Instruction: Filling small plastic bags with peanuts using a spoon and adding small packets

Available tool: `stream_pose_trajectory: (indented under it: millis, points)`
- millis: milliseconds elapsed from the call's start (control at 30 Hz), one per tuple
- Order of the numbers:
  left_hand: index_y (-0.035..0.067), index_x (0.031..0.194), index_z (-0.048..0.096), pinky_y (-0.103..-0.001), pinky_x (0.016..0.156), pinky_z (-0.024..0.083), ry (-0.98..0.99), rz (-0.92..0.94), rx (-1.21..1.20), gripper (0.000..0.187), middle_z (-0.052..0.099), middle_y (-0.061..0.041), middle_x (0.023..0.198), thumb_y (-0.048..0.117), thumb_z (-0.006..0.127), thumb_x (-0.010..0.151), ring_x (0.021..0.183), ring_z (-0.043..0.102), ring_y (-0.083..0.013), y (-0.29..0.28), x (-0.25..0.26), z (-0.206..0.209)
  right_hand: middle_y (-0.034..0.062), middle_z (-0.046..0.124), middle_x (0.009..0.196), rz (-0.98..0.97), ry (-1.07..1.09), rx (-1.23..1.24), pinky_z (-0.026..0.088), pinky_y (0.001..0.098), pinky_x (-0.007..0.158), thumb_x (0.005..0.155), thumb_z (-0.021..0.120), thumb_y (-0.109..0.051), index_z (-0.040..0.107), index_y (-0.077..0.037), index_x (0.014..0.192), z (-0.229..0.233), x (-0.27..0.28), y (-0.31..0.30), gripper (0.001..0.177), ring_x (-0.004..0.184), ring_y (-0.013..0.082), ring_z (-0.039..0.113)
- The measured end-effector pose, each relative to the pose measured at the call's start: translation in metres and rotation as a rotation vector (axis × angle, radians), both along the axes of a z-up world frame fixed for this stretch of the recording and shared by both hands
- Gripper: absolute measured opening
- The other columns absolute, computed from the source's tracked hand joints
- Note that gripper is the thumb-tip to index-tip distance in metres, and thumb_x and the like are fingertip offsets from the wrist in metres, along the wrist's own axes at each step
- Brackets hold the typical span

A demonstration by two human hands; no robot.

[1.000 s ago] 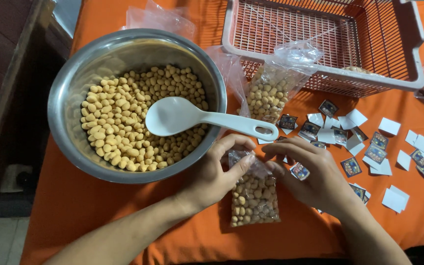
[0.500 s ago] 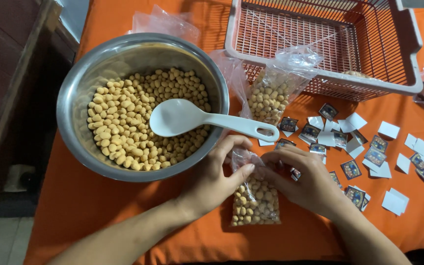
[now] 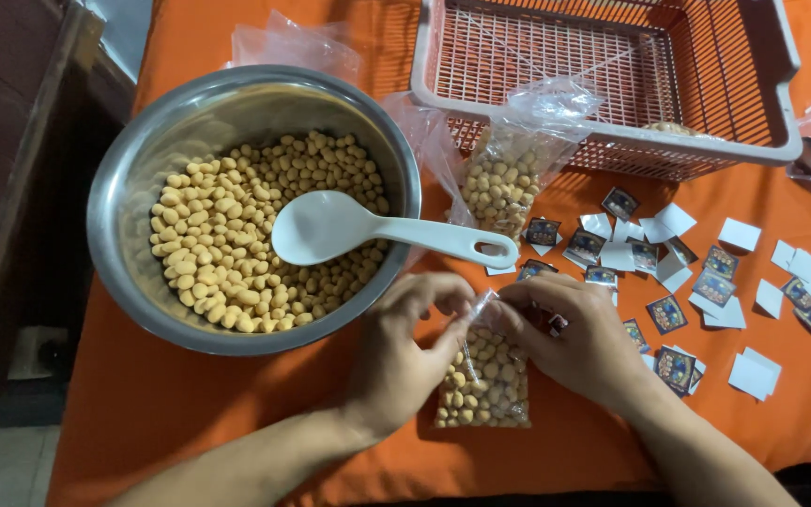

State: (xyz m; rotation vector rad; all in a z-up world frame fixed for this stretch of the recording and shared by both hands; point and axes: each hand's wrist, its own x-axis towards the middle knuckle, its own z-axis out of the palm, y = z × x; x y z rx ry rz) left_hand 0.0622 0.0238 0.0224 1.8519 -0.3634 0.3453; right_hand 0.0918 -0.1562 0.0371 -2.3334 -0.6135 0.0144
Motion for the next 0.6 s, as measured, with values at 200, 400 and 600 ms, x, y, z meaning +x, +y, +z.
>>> stream_pose_trajectory:
  millis: [200,400,600]
  points:
    - [0.008,0.093,0.062,-0.031,0.076,0.049,-0.155,-0.067,0.070,0.014,0.065,-0.004,0.086,0.012,0.060,0.080,0.086,0.054,-0.0219,-0.0044,-0.0012,0.0040,-0.0001,0.061,0.064,-0.011,-0.038,0.009,0.041,0.0241,0.051,0.082,0.061,-0.019,0.066,-0.009,0.079,-0.0054,0.0007,-0.0033,0.012,0.051,0.0113,0.051]
    - [0.009,0.081,0.067,-0.031,0.083,0.046,-0.082,-0.045,0.081,0.006,0.060,-0.005,0.092,0.014,0.064,0.079,0.090,0.055,-0.0203,-0.0044,0.0018,0.0030,-0.0005,0.057,0.060,0.009,-0.045,0.037,0.037,0.0242,0.048,0.083,0.061,-0.020,0.065,-0.009,0.079,0.0003,-0.0006,0.0002,0.013,0.049,0.0104,0.045]
    - [0.013,0.094,0.053,-0.027,0.074,0.048,0.148,-0.081,0.079,0.032,0.062,-0.002,0.092,0.007,0.067,0.066,0.081,0.063,-0.0162,-0.0042,0.0067,-0.0007,0.0009,0.059,0.064,0.030,-0.050,0.051,0.041,0.0244,0.051,0.083,0.060,-0.022,0.066,-0.008,0.080,0.0024,-0.0018,0.0008,0.016,0.053,0.0111,0.050]
